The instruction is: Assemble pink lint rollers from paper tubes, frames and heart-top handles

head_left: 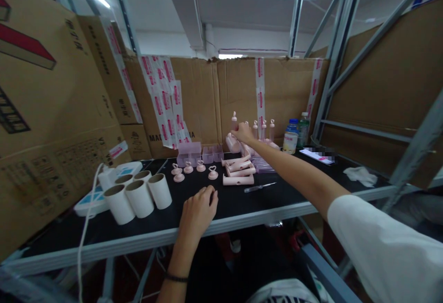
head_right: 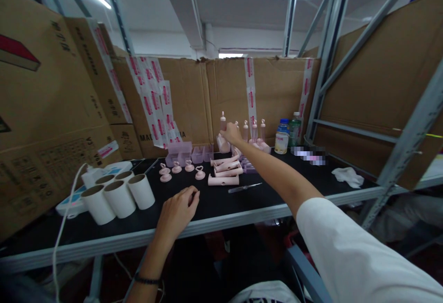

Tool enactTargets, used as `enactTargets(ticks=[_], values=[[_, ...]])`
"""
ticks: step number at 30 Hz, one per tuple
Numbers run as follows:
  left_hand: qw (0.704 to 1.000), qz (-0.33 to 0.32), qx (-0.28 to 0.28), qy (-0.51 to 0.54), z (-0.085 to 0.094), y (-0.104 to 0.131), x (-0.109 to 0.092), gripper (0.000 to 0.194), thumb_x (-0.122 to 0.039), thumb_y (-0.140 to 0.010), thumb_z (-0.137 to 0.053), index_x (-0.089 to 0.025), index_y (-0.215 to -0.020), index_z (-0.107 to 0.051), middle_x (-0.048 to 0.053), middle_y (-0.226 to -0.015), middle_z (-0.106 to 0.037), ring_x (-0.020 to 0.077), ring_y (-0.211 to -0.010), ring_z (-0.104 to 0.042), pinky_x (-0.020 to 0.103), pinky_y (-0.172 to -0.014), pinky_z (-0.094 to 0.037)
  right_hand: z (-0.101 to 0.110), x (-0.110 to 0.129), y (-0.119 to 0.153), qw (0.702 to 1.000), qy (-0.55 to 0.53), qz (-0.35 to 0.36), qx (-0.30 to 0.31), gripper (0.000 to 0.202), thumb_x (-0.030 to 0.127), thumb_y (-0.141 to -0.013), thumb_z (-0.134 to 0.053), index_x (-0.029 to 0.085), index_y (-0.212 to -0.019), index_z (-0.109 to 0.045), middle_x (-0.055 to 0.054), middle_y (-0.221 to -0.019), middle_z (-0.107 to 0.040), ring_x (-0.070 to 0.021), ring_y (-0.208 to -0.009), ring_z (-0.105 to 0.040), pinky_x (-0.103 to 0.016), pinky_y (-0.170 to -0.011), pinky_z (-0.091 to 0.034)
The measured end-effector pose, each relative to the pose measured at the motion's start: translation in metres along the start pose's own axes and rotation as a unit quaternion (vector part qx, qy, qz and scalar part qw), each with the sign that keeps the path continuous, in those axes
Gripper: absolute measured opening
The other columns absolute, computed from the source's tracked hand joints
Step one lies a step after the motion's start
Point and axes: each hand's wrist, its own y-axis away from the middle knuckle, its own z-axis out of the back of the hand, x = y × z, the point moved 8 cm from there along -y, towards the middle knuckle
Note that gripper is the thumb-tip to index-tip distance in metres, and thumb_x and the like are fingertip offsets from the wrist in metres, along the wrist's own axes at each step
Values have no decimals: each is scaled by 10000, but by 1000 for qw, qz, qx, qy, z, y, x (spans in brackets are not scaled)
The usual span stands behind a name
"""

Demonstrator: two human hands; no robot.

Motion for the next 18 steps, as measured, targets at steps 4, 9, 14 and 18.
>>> enactTargets(ticks=[4, 9, 14, 18], values=[[998, 2, -41, 54, 8, -1, 2, 200, -334, -1022, -433, -250, -1058, -610, 23, -942, -681, 205, -804, -689, 298, -683, -461, 31, 22, 7, 999, -23, 41, -26, 305, 416, -898, -619, 121, -882, -693, -100, -857, -733, -161, -713, -621, -240, -592, -405], [966, -6, -202, 160, 32, 0, 10, 557, -488, -931, -607, -224, -1396, -452, 110, -1214, -612, 278, -1081, -629, 416, -920, -535, 65, 55, 45, 993, -62, 98, -38, 325, 438, -885, -630, 124, -915, -704, -89, -883, -744, -165, -776, -645, -236, -661, -433], [953, -53, -242, 174, 32, -3, 8, 1095, -550, -745, -812, -244, -1589, -185, 184, -1572, -378, 383, -1470, -361, 592, -1166, -375, 78, 80, 114, 974, -160, 156, -19, 251, 407, -839, -705, 158, -869, -717, -37, -804, -742, -173, -756, -682, -240, -664, -451], [963, -72, -181, 184, 19, -8, 5, 1295, -540, -683, -864, -259, -1631, -26, 187, -1674, -215, 383, -1556, -215, 598, -1243, -251, 66, 88, 164, 963, -205, 174, 23, 213, 393, -830, -751, 181, -854, -737, -21, -756, -743, -186, -742, -709, -252, -671, -483]])
